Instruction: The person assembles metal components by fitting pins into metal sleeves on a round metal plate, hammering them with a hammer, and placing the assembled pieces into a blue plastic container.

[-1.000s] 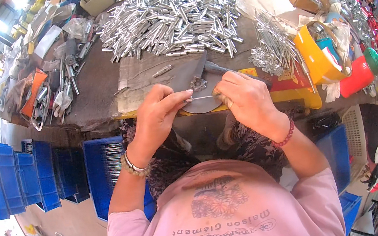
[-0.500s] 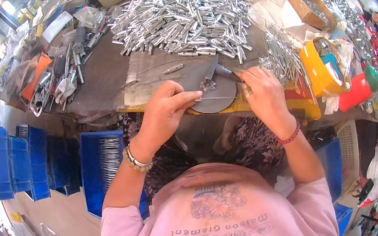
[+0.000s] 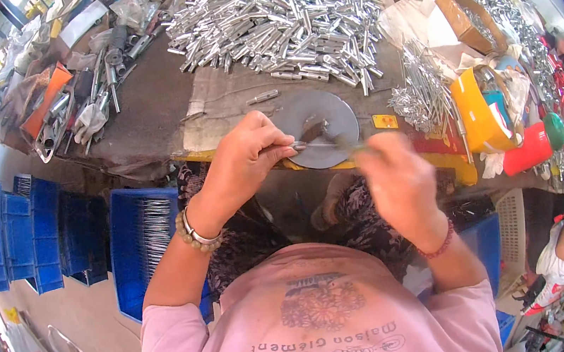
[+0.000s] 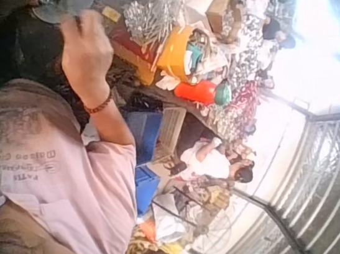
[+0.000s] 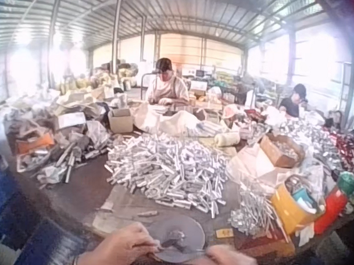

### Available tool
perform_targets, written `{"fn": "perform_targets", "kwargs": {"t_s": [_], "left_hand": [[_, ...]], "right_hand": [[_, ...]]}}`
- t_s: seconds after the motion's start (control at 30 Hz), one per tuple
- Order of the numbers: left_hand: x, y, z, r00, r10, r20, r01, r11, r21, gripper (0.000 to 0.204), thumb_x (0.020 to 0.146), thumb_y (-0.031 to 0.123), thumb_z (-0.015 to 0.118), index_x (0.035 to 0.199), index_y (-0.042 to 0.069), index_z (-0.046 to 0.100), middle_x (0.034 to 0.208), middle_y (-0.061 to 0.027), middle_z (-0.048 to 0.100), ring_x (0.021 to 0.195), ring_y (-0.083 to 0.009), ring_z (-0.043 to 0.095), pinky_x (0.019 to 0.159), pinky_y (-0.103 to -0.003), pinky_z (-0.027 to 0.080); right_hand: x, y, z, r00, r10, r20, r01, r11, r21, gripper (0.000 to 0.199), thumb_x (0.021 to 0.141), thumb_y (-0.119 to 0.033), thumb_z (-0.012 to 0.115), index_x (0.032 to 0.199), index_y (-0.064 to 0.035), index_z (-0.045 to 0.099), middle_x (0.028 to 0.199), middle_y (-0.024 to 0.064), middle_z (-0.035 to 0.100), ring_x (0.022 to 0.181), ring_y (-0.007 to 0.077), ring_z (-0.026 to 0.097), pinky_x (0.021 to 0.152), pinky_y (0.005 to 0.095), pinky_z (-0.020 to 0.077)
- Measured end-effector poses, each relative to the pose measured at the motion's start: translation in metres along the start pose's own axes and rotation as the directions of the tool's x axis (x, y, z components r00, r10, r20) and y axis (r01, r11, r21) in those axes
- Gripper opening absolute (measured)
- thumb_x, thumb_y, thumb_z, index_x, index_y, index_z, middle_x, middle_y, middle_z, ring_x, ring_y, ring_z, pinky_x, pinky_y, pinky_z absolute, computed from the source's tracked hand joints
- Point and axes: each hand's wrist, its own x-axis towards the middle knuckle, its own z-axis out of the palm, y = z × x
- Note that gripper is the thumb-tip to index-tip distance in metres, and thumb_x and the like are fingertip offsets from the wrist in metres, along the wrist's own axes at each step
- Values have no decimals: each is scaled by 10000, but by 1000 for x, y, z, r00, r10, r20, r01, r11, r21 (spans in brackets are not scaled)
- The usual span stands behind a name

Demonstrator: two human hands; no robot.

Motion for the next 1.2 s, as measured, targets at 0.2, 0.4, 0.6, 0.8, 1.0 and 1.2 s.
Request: {"fn": "perform_targets", "kwargs": {"t_s": [0.2,0.4,0.6,0.8,1.0,1.2], "left_hand": [[-1,-1,0,1000,-26,-1,26,1000,-5,158,888,28,870,1033,21,809,967,-75,664,890,-216,662,777,-326,526],[0,0,2,999,32,-41,-31,999,8,155,872,18,874,1006,16,796,943,-97,669,854,-259,676,746,-355,541],[-4,1,0,999,-32,-14,32,999,17,166,893,24,866,1051,19,815,946,-74,655,883,-211,658,772,-323,521],[-4,-3,0,1000,8,-22,-8,1000,9,178,888,5,864,1056,23,811,952,-73,657,883,-205,657,768,-312,520],[-4,-6,2,1000,12,-18,-11,999,35,209,875,3,875,1069,35,806,948,-74,656,877,-219,656,758,-319,520],[-4,-4,1,999,45,-27,-44,999,16,197,877,16,870,1062,38,807,949,-82,655,881,-235,654,770,-337,521]], "right_hand": [[-5,5,-3,978,102,183,-92,994,-64,367,855,24,766,1193,-116,804,1067,74,666,863,280,717,717,395,588],[-11,-4,5,996,23,-92,-25,999,-20,397,876,85,755,1249,-49,770,1142,138,719,950,362,724,819,423,606],[-13,5,0,982,77,175,-65,995,-69,431,843,41,774,1250,-101,797,1086,70,730,911,293,739,772,393,606],[6,-13,-11,974,147,-171,-138,988,63,406,848,32,781,1241,-68,795,1210,153,757,965,321,758,820,402,619],[-8,0,13,972,62,229,-38,993,-108,504,857,25,738,1330,-143,773,1035,72,684,861,286,715,738,424,599],[11,1,7,980,194,50,-201,958,204,474,873,95,758,1319,-66,753,1076,132,683,905,333,716,779,381,584]]}}
